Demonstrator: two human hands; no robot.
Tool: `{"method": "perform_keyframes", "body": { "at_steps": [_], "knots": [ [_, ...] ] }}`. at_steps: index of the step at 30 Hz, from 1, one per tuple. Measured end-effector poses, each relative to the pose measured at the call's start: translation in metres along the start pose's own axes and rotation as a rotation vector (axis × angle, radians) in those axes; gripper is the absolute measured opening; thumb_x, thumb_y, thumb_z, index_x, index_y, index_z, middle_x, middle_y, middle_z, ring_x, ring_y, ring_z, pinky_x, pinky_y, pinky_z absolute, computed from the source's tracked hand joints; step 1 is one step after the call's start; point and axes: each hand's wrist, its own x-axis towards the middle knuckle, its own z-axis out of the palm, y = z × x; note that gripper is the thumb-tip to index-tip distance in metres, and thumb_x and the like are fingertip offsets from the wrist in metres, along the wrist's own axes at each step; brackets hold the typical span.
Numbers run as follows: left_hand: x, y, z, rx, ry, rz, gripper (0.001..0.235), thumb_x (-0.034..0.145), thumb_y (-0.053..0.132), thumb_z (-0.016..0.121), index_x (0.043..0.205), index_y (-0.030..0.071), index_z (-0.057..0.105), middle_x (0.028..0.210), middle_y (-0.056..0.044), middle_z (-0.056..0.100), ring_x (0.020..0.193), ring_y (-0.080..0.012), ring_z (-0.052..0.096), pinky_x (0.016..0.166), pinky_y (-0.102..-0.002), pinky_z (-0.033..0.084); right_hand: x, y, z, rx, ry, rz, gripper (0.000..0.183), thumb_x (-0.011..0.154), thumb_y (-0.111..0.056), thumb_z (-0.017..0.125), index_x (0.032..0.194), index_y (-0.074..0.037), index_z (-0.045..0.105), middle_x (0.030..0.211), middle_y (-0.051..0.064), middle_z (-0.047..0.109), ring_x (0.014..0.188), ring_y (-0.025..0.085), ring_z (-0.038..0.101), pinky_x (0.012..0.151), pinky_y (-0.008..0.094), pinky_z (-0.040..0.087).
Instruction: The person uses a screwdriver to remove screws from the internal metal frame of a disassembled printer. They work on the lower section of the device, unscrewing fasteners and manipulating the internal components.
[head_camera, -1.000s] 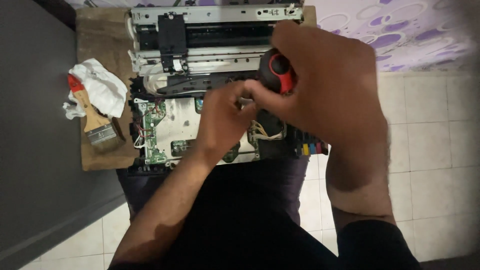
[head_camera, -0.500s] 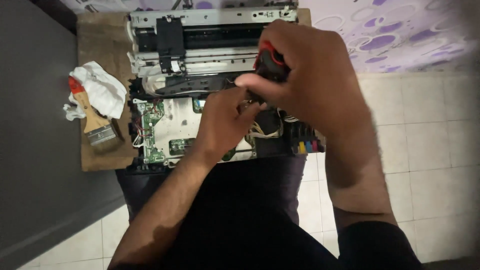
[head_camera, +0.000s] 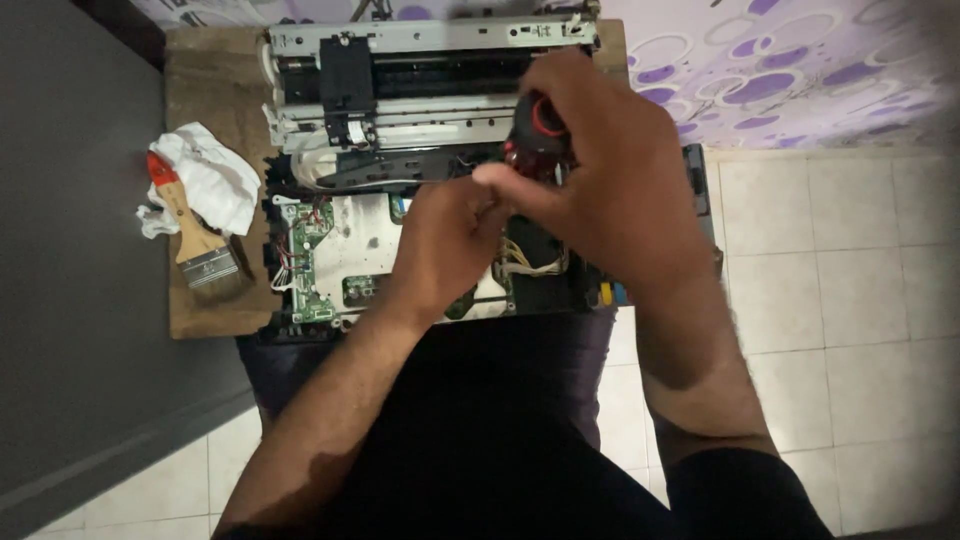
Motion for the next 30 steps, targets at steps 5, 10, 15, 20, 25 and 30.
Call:
{"method": "perform_keyframes", "body": {
  "at_steps": [5, 10, 15, 20, 25, 30],
  "knots": [
    [-0.002, -0.008, 0.008, 0.041, 0.071, 0.12, 0.014, 0.095, 0.009, 0.058, 0.084, 0.004, 0.064, 0.07, -0.014, 0.068, 0.059, -0.0324, 0.065, 0.049, -0.044, 0.038, -0.007, -0.007, -0.003, -0.031, 0.084, 0.004, 0.062, 0.091, -0.038, 0.095, 0.123, -0.005, 0.053, 0.103, 0.011, 0.059, 0.085, 0.029, 0.059, 0.068, 0.04, 0.047],
    [0.004, -0.002, 0.003, 0.061, 0.01, -0.037, 0.02, 0.092, 0.006, 0.055, 0.077, 0.005, 0.069, 0.072, -0.011, 0.074, 0.059, -0.0291, 0.068, 0.051, -0.044, 0.046, 0.004, -0.002, -0.027, 0.236, -0.161, -0.247, 0.051, 0.097, 0.007, 0.07, 0.143, -0.002, 0.049, 0.141, 0.02, 0.058, 0.109, 0.031, 0.063, 0.087, 0.043, 0.052],
    [0.003, -0.002, 0.004, -0.003, -0.019, 0.033, 0.019, 0.097, 0.005, 0.059, 0.082, 0.002, 0.07, 0.075, -0.009, 0.076, 0.061, -0.0241, 0.069, 0.055, -0.036, 0.051, 0.001, 0.005, -0.01, 0.049, -0.037, -0.135, 0.046, 0.096, -0.024, 0.089, 0.131, -0.007, 0.063, 0.122, 0.011, 0.069, 0.104, 0.029, 0.067, 0.078, 0.04, 0.051],
    [0.002, 0.002, 0.003, 0.048, -0.048, -0.017, 0.026, 0.101, 0.009, 0.057, 0.075, 0.003, 0.058, 0.063, -0.011, 0.062, 0.052, -0.0239, 0.057, 0.048, -0.039, 0.038, 0.0, 0.0, -0.002, 0.148, 0.007, -0.064, 0.06, 0.096, -0.029, 0.087, 0.137, -0.002, 0.053, 0.135, 0.019, 0.063, 0.118, 0.036, 0.067, 0.091, 0.042, 0.057],
    [0.002, 0.014, -0.01, 0.091, -0.095, -0.133, 0.018, 0.098, 0.019, 0.06, 0.096, 0.01, 0.075, 0.087, -0.01, 0.08, 0.074, -0.0324, 0.073, 0.058, -0.044, 0.049, -0.019, 0.011, 0.007, 0.432, 0.101, -0.116, 0.065, 0.097, -0.003, 0.083, 0.145, -0.006, 0.038, 0.123, 0.018, 0.069, 0.109, 0.027, 0.077, 0.095, 0.034, 0.062],
    [-0.001, -0.013, -0.012, 0.55, -0.062, 0.223, 0.053, 0.088, 0.027, 0.082, 0.135, 0.008, 0.065, 0.145, -0.014, 0.055, 0.129, -0.0415, 0.047, 0.095, -0.068, 0.042, -0.045, 0.011, -0.023, 0.625, 0.427, -0.015, 0.06, 0.101, -0.012, 0.076, 0.144, -0.009, 0.035, 0.123, 0.024, 0.067, 0.115, 0.04, 0.077, 0.099, 0.041, 0.068]
  ]
}}
